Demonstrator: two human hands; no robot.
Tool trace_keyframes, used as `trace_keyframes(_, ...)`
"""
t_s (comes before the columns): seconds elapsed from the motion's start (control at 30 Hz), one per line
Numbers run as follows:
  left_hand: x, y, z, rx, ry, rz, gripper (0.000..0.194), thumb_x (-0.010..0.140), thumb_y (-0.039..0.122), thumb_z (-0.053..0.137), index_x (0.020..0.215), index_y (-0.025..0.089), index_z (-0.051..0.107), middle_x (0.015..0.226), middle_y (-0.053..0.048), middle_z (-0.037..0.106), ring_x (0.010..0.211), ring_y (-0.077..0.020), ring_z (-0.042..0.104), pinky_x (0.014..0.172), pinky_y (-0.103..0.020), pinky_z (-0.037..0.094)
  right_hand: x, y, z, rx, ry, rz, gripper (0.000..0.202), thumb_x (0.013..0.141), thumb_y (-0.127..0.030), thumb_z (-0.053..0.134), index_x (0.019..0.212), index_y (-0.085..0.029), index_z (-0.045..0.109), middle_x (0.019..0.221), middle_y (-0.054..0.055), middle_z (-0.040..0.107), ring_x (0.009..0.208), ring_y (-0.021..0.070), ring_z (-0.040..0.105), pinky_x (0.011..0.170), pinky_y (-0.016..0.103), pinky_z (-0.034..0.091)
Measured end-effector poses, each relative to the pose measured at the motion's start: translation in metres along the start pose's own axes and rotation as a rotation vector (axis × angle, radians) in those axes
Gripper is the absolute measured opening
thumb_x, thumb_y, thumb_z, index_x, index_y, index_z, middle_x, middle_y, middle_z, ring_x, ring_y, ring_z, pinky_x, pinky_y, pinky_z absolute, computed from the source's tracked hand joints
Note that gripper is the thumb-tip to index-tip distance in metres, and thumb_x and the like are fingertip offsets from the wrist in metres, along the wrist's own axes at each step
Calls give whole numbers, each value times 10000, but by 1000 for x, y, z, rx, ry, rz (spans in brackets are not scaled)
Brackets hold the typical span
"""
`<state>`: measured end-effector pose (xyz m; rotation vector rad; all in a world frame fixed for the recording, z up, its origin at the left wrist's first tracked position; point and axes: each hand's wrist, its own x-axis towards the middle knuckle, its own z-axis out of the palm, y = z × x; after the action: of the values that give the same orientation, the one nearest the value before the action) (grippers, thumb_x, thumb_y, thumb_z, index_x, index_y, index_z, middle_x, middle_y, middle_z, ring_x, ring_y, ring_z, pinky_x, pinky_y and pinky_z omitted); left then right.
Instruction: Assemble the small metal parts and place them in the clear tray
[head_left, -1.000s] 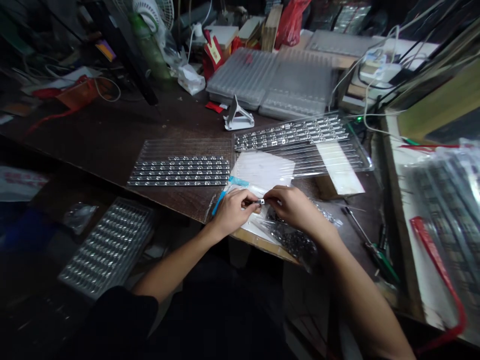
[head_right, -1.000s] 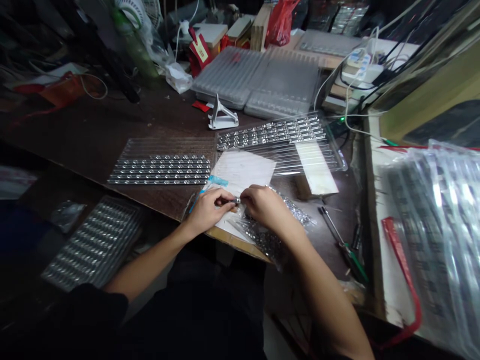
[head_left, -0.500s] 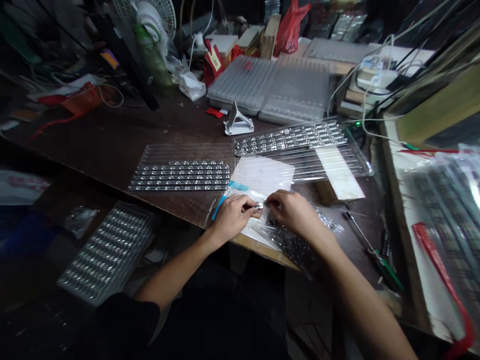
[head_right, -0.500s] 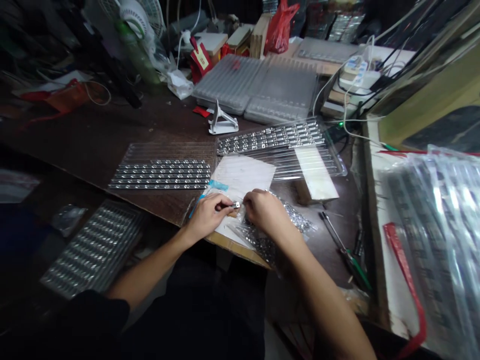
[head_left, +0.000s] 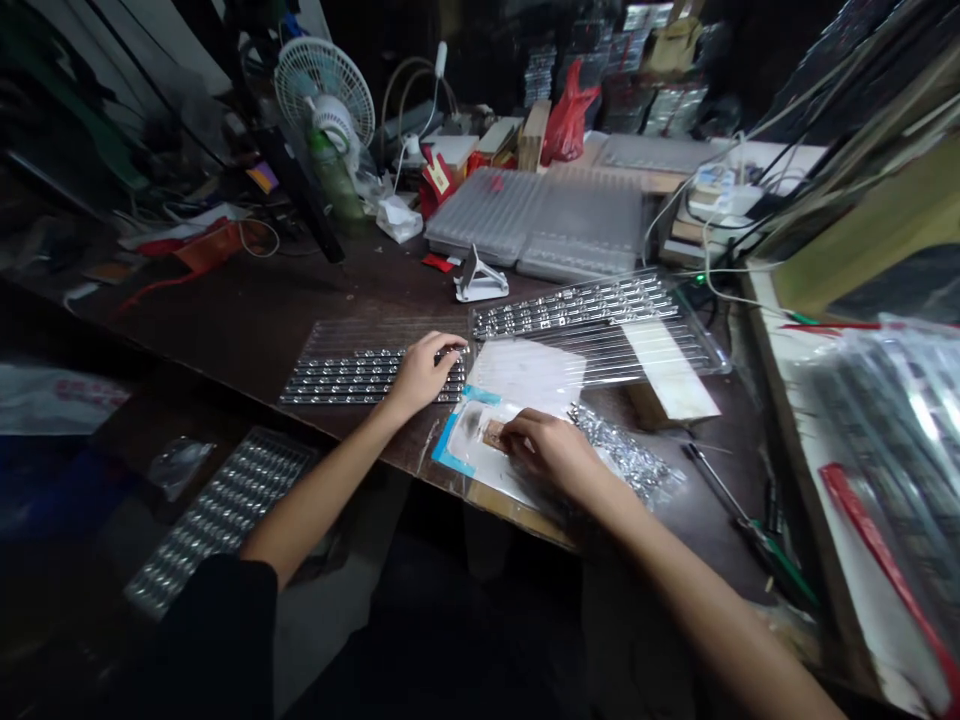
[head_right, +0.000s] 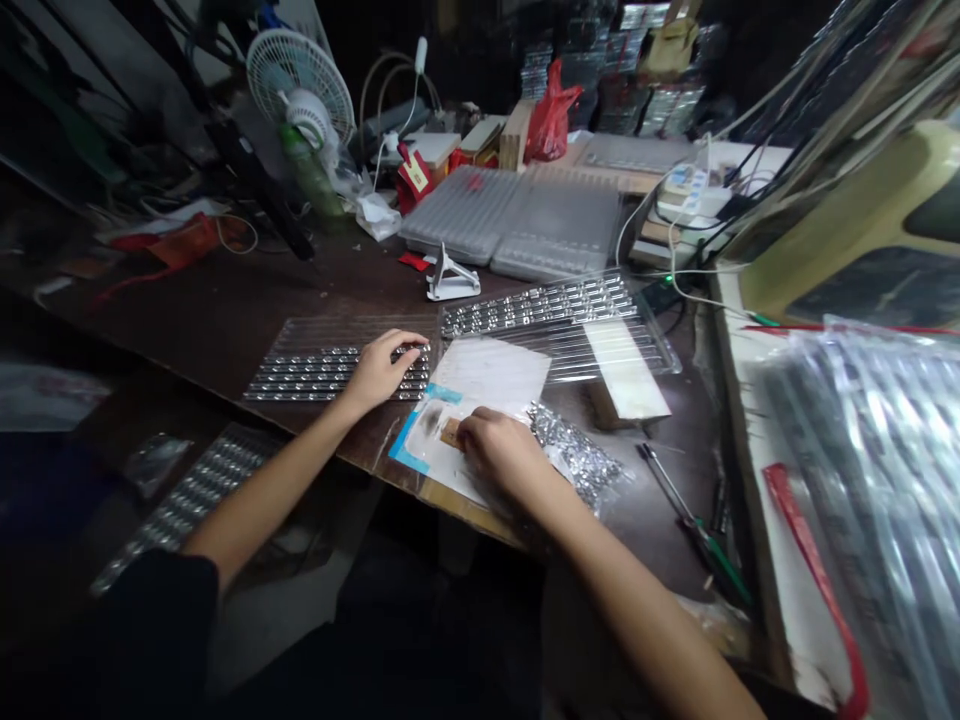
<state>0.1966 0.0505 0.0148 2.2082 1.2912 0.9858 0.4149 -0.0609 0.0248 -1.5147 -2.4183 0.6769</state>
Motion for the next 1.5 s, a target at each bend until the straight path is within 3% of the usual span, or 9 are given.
trace_keyframes(0.13, 23, -24, -9, 124, -96, 6, 194, 894, 170, 540, 992, 200, 705, 1039, -62, 713, 970, -209, 648, 923, -342, 494, -3, -13, 1, -247, -50, -8, 245, 962, -152, 481, 1063, -169, 704, 1016, 105, 680, 911, 222, 644, 727, 278, 458)
trace_keyframes(0.33, 20, -40, -16, 233, -92, 15, 154, 873, 203, 588, 936, 217, 728, 983, -54, 737, 941, -226, 657, 925, -349, 480, -5, -21, -1, -278, -69, -39, 284, 969, -137, 462, 1134, -165, 691, 1054, 120, 663, 943, 233, 624, 745, 294, 449)
trace_keyframes(0.6, 33, -25, 2, 170, -181, 102, 153, 860, 197, 599, 940, 212, 728, 1010, -49, 755, 953, -220, 681, 915, -346, 488, -8, 1, -15, -77, 57, -35, 258, 985, -225, 481, 1102, -187, 708, 1037, 82, 688, 901, 185, 651, 716, 258, 422)
trace_keyframes(0.77, 29, -36, -5, 242, -149, 36, 169, 867, 224, 588, 960, 199, 726, 951, -54, 751, 855, -213, 671, 831, -330, 500, -11, -1, -21, -98, 30, -23, 256, 986, -243, 471, 1028, -188, 718, 1040, 81, 693, 882, 182, 655, 697, 255, 417)
trace_keyframes(0.93, 31, -35, -5, 379, -202, 38, 188, 878, 258, 557, 938, 220, 731, 1055, -44, 743, 1014, -242, 653, 977, -386, 451, -13, -4, -25, -122, -25, -1, 254, 971, -233, 481, 1053, -210, 721, 1061, 78, 703, 893, 185, 661, 709, 250, 427)
trace_keyframes(1.17, 35, -36, -15, 561, -250, 2, 225, 863, 299, 520, 847, 217, 729, 1020, -60, 738, 995, -269, 662, 935, -393, 470, -24, 10, -37, -206, -60, 131, 203, 846, -291, 662, 994, -187, 752, 1026, 103, 745, 925, 248, 682, 737, 277, 460)
trace_keyframes(1.3, 35, -39, -28, 639, -258, -14, 225, 830, 248, 519, 925, 220, 721, 1040, -58, 737, 998, -275, 669, 921, -385, 477, -29, 10, -36, -210, -100, 185, 162, 826, -190, 629, 913, -179, 764, 905, 109, 760, 835, 240, 703, 682, 271, 467)
trace_keyframes(1.4, 39, -28, -27, 627, -241, 10, 277, 816, 202, 506, 1002, 227, 711, 1055, -52, 734, 998, -267, 670, 918, -378, 482, -30, 7, -34, -205, -127, 191, 199, 836, -135, 574, 873, -164, 767, 890, 129, 761, 818, 241, 712, 665, 269, 468)
trace_keyframes(1.5, 54, -1, -10, 500, -230, 75, 251, 845, 240, 510, 991, 224, 714, 1053, -46, 734, 987, -251, 671, 908, -361, 493, -29, 6, -33, -188, -131, 173, 207, 822, -117, 581, 892, -167, 769, 891, 126, 762, 826, 235, 713, 660, 260, 464)
